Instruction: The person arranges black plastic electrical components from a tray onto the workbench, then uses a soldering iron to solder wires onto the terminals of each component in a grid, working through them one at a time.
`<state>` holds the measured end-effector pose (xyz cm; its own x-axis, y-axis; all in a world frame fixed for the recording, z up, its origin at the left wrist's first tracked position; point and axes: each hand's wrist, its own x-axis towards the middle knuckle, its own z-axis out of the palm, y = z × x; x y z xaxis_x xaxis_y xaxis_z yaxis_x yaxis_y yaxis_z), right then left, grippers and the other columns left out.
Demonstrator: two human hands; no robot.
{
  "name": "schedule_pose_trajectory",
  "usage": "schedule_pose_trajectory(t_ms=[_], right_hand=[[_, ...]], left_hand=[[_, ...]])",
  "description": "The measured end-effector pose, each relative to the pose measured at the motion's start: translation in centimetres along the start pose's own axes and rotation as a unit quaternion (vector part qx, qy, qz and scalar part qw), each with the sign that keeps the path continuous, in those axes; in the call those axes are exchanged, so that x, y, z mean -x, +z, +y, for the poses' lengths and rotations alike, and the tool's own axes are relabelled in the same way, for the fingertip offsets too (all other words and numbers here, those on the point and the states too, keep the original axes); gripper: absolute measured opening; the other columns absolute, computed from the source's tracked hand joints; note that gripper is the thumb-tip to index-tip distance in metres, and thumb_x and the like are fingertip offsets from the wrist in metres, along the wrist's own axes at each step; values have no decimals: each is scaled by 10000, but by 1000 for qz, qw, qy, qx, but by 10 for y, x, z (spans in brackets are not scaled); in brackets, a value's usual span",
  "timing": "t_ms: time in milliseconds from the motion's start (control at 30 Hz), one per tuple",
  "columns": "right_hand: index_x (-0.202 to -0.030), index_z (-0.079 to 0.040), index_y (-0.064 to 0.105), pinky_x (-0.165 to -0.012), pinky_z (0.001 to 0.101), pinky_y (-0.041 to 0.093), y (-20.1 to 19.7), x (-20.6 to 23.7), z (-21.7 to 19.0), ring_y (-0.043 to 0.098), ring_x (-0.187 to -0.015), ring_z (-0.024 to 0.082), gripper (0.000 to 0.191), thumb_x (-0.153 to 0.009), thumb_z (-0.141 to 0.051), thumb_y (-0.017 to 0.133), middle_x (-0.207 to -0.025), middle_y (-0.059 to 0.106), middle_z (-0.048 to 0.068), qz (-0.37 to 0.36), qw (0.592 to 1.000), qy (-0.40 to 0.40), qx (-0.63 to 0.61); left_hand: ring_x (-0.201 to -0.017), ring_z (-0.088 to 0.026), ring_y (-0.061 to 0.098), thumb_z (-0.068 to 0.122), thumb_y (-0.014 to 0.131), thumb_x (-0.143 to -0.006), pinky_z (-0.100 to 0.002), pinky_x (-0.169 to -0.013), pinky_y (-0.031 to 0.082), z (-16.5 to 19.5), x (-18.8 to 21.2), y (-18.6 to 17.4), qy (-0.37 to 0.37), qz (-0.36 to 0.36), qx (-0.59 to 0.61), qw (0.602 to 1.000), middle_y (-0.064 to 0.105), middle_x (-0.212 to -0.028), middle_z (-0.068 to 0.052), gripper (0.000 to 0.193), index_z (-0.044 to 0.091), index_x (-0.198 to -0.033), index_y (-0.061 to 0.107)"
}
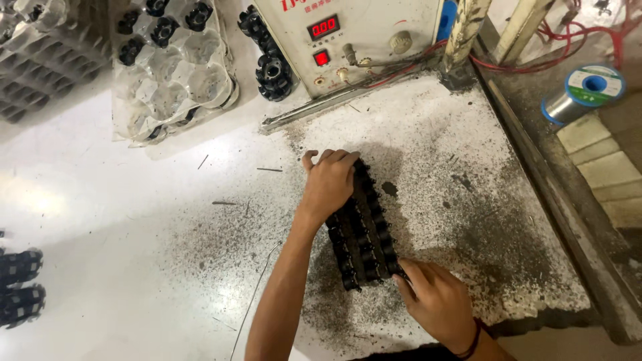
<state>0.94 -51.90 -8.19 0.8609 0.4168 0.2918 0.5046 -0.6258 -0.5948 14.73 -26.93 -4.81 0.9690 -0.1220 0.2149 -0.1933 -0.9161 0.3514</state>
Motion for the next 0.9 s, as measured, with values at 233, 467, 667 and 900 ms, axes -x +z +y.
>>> schedule_pose_trajectory(t_ms=[233,467,667,900], right_hand=[[-1153,-59,700,-671,364,610,-1,-1,-3,763,-852,274,396,-818,-255,780,-987,790,124,-60,995,75,4],[-1121,-100,735,-1099,492,538,-12,76,66,693,-1188,286,356,-862,-342,699,-1193,738,124,-49,994,83,50],[-998,-101,725,-1116,467,527,5,99,110,642,-1230,283,220,-929,-290,637,-1189,689,113,13,997,-56,44],[-974,-124,760,-1058,460,532,-40,92,48,664,-1161,282,133,-879,-199,704,-1118,733,82,155,987,40,-14]], left_hand=[[-1084,-265,668,62,641,-892,-612,-1073,314,-2,1,-3,0,44,25,999,742,-1108,-61,319,118,-1190,740],[-1044,-293,674,132,730,-939,-455,-932,501,-41,137,-70,-145,199,-73,966,743,-1112,-97,231,62,-1157,752],[-945,-326,663,94,753,-817,-426,-816,549,-51,242,-58,-242,142,-69,957,744,-1036,-116,265,29,-1073,776],[-981,-381,625,29,687,-818,-479,-861,509,-60,220,-29,-180,155,-92,967,678,-1003,-163,133,-19,-940,715]])
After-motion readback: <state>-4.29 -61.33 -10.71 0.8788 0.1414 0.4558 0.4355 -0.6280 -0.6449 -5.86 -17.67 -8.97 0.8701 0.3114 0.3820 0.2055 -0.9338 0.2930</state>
